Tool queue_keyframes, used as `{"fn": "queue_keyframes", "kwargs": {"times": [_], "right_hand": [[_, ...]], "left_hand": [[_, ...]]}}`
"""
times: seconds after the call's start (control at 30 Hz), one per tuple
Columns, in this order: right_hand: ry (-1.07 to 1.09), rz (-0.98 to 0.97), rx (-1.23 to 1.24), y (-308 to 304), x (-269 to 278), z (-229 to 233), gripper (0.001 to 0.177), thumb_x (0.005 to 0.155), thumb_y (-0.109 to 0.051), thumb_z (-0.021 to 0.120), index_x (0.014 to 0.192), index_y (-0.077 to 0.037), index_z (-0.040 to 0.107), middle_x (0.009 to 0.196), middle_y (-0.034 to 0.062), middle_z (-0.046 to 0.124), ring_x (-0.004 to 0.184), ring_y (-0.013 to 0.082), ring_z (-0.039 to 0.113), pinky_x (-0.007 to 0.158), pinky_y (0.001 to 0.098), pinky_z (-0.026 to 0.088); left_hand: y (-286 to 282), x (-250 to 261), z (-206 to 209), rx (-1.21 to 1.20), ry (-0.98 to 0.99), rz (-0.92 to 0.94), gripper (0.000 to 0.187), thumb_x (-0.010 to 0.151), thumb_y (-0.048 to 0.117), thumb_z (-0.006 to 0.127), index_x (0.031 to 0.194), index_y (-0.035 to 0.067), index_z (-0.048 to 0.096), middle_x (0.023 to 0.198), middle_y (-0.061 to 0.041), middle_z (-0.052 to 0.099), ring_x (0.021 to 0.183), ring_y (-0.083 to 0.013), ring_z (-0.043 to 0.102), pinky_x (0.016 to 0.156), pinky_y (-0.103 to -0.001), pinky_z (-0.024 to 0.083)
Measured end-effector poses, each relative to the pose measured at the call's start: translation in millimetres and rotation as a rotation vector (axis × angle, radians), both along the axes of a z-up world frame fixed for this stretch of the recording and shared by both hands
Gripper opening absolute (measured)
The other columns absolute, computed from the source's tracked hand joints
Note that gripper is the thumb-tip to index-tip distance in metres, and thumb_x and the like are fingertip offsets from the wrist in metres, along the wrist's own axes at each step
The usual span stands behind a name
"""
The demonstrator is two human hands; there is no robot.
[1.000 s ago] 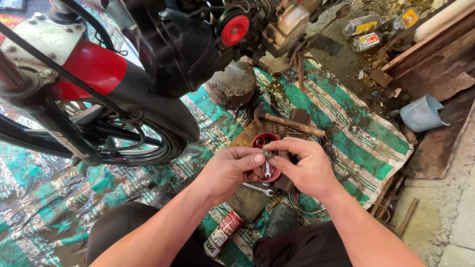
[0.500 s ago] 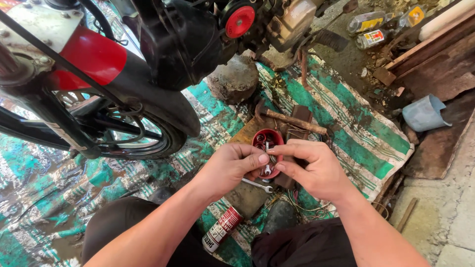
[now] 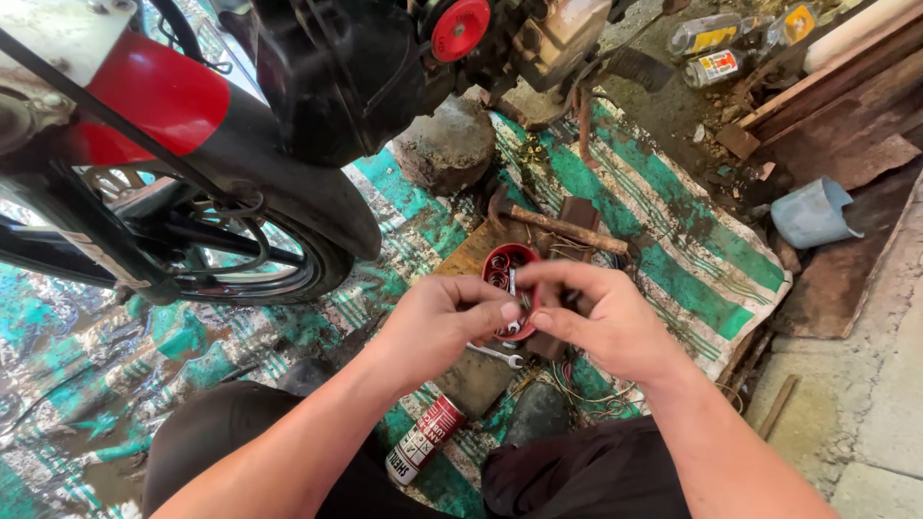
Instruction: The person sits on a tarp in a cluttered workshop and works on a red motorcycle. They handle small metal parts and tools from a red container, then use a wrench to tighten a bolt on the motorcycle's engine area.
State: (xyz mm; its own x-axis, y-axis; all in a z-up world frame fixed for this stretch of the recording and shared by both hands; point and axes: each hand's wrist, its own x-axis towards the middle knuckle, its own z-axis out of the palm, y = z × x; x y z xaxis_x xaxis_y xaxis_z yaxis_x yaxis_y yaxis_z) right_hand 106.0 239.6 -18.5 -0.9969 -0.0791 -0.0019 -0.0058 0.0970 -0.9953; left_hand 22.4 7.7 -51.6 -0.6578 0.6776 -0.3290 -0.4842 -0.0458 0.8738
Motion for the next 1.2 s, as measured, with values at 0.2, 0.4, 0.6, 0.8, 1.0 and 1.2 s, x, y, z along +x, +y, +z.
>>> {"fn": "queue_keyframes", "kwargs": {"times": [0.2,0.4,0.6,0.8,1.0,1.2], "right_hand": [[-0.246,0.061,-0.118,7,3,9,0.067,0.085,0.017,0.042,0.151,0.009,0.048,0.117,0.0244,0.07,0.097,0.0299,0.076,0.077,0.0384,0.068],[-0.247,0.008,-0.399,14,9,1,0.042,0.102,0.012,0.053,0.144,0.005,0.053,0.119,0.0282,0.078,0.099,0.0345,0.085,0.078,0.0369,0.074],[-0.307,-0.061,-0.537,14,13,-9,0.027,0.105,0.006,0.06,0.131,0.011,0.066,0.111,0.0329,0.082,0.09,0.0387,0.087,0.073,0.0415,0.075],[-0.389,-0.1,-0.624,14,11,-22,0.025,0.108,-0.002,0.062,0.13,0.008,0.066,0.098,0.0311,0.082,0.079,0.0378,0.086,0.065,0.0445,0.074],[-0.441,-0.107,-0.612,11,10,-28,0.025,0.108,-0.009,0.064,0.131,0.0,0.063,0.093,0.0267,0.082,0.076,0.0348,0.085,0.066,0.0454,0.073],[-0.46,-0.115,-0.599,12,9,-25,0.024,0.107,-0.011,0.065,0.13,-0.001,0.064,0.092,0.0255,0.083,0.076,0.0331,0.084,0.067,0.0444,0.072]], "left_hand": [[2,-4,-4,-0.021,-0.043,0.119,0.028,0.096,0.021,0.088,0.112,-0.001,0.09,0.07,-0.011,0.07,0.067,-0.0158,0.067,0.063,-0.028,0.061],[4,-3,5,0.005,-0.072,0.141,0.03,0.097,0.021,0.086,0.117,-0.001,0.088,0.068,-0.012,0.069,0.068,-0.0161,0.068,0.066,-0.028,0.062],[5,-3,5,0.028,-0.086,0.14,0.029,0.1,0.017,0.08,0.119,-0.004,0.086,0.068,-0.012,0.069,0.067,-0.0172,0.068,0.065,-0.028,0.06],[6,1,1,0.047,-0.114,0.141,0.031,0.096,0.017,0.086,0.119,-0.003,0.088,0.072,-0.011,0.071,0.071,-0.0157,0.07,0.066,-0.028,0.062],[8,7,2,0.086,-0.155,0.124,0.03,0.094,0.017,0.088,0.118,-0.003,0.087,0.069,-0.01,0.07,0.068,-0.0146,0.067,0.062,-0.027,0.06],[8,7,1,0.082,-0.204,0.119,0.032,0.093,0.018,0.09,0.116,-0.003,0.087,0.073,-0.012,0.074,0.067,-0.0145,0.069,0.062,-0.026,0.06]]}}
